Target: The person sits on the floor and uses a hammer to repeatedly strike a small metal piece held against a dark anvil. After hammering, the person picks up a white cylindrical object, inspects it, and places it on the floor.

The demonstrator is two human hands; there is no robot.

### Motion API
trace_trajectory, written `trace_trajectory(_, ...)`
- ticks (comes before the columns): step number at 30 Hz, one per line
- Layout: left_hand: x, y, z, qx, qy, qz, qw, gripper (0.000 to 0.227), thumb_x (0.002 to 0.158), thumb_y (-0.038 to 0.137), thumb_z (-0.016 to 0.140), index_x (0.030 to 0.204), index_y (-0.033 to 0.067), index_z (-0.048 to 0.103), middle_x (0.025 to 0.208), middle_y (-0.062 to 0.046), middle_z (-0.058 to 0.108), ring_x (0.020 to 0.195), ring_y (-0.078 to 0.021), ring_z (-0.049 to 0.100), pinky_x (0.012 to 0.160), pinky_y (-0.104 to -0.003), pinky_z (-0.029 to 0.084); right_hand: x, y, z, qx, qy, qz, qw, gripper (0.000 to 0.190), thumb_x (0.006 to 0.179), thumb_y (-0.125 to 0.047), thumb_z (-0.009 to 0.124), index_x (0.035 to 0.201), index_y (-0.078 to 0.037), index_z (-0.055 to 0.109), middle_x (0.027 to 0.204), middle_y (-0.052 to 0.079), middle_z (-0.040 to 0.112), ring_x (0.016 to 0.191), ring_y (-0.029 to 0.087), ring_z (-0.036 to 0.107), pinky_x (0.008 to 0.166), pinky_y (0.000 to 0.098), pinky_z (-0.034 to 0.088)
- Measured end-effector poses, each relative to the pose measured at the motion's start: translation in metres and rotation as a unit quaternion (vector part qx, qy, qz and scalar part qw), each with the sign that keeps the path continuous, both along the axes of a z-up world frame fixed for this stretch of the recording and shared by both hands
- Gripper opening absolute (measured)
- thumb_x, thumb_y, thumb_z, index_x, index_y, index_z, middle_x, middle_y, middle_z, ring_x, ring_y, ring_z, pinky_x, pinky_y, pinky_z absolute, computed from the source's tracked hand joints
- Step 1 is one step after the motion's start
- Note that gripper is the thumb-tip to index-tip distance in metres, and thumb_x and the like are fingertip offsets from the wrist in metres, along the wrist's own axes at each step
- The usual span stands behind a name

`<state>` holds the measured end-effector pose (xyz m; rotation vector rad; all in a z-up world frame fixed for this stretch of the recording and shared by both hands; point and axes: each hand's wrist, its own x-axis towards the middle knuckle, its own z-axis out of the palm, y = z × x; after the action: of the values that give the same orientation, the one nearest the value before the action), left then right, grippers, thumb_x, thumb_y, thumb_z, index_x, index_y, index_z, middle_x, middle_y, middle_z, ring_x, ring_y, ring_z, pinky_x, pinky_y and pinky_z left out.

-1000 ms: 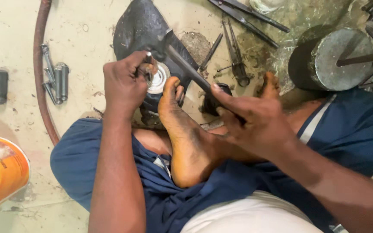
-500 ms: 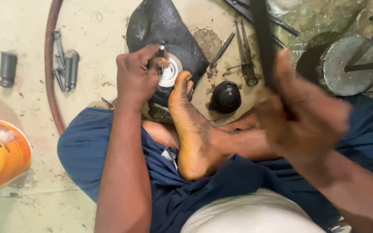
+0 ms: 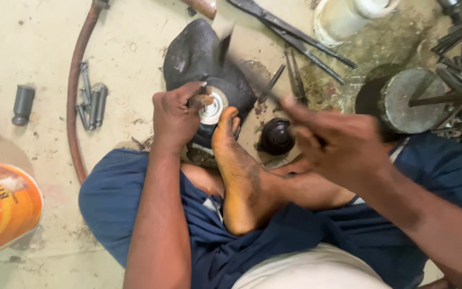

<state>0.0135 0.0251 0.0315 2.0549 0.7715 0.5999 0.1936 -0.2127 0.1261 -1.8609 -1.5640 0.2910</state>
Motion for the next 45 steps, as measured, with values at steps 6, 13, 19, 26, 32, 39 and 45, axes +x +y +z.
trace_trajectory(6, -0.008, -0.006, -0.005, 0.022, 0.001, 0.009, 1.0, 0.024, 0.084, -0.004, 0.074, 0.106, 0.0035, 0.077, 0.092, -0.017, 0.077, 0.085, -0.027, 0.079, 0.071, -0.033, 0.059, -0.009, 0.008, 0.014, 0.049, -0.115, -0.035, 0.992, 0.034, 0.1, -0.012, 0.062, 0.129, 0.002, 0.074, 0.071, 0.005, 0.072, 0.051, 0.01, 0.06, 0.048, 0.0306, 0.05)
trace_trajectory(13, -0.016, -0.011, -0.015, 0.008, -0.048, 0.006, 0.999, 0.036, 0.08, -0.011, 0.06, 0.109, 0.0023, 0.076, 0.097, -0.017, 0.079, 0.089, -0.0253, 0.08, 0.079, -0.032, 0.062, -0.017, 0.008, 0.012, 0.113, 0.012, -0.044, 0.993, 0.021, 0.11, -0.006, 0.061, 0.13, -0.004, 0.069, 0.077, 0.003, 0.072, 0.059, 0.009, 0.069, 0.047, 0.0248, 0.054)
trace_trajectory(19, -0.009, -0.007, -0.016, 0.012, -0.029, 0.019, 0.999, 0.026, 0.084, -0.007, 0.067, 0.106, 0.0022, 0.077, 0.094, -0.018, 0.078, 0.086, -0.0259, 0.08, 0.075, -0.033, 0.06, -0.016, 0.017, 0.034, -0.022, -0.056, 0.031, 0.998, 0.041, 0.097, -0.006, 0.068, 0.138, -0.003, 0.063, 0.083, 0.011, 0.073, 0.057, 0.014, 0.064, 0.047, 0.029, 0.053)
trace_trajectory(26, -0.013, -0.009, -0.018, 0.041, -0.051, 0.022, 0.998, 0.017, 0.087, 0.002, 0.076, 0.104, 0.0014, 0.076, 0.095, -0.019, 0.077, 0.088, -0.0292, 0.079, 0.076, -0.035, 0.061, -0.023, 0.02, 0.04, -0.112, -0.087, 0.063, 0.988, 0.056, 0.081, -0.003, 0.074, 0.136, -0.007, 0.069, 0.072, 0.011, 0.07, 0.052, 0.021, 0.06, 0.046, 0.0375, 0.052)
trace_trajectory(32, -0.03, -0.02, -0.028, 0.024, -0.046, 0.026, 0.998, 0.019, 0.091, 0.011, 0.074, 0.106, 0.0, 0.077, 0.096, -0.02, 0.077, 0.089, -0.0311, 0.078, 0.076, -0.036, 0.06, -0.031, 0.009, 0.036, 0.043, -0.039, -0.029, 0.998, 0.041, 0.101, 0.002, 0.067, 0.141, -0.006, 0.061, 0.095, 0.012, 0.072, 0.076, 0.017, 0.071, 0.066, 0.0283, 0.059)
trace_trajectory(39, -0.017, -0.019, -0.019, 0.08, -0.054, 0.057, 0.994, 0.013, 0.093, 0.002, 0.071, 0.104, -0.0009, 0.077, 0.098, -0.02, 0.077, 0.089, -0.0295, 0.078, 0.077, -0.034, 0.061, -0.029, 0.005, 0.035, -0.091, -0.082, -0.035, 0.992, 0.051, 0.088, -0.005, 0.077, 0.139, -0.008, 0.068, 0.082, 0.014, 0.072, 0.063, 0.023, 0.066, 0.061, 0.0375, 0.055)
trace_trajectory(45, -0.019, -0.027, -0.009, -0.068, -0.164, 0.06, 0.982, 0.013, 0.095, 0.001, 0.07, 0.107, 0.0009, 0.075, 0.097, -0.014, 0.079, 0.09, -0.0238, 0.079, 0.08, -0.032, 0.062, -0.043, -0.029, 0.035, -0.054, 0.042, -0.079, 0.995, 0.058, 0.093, -0.007, 0.071, 0.149, -0.007, 0.053, 0.087, 0.014, 0.071, 0.062, 0.012, 0.066, 0.059, 0.03, 0.054)
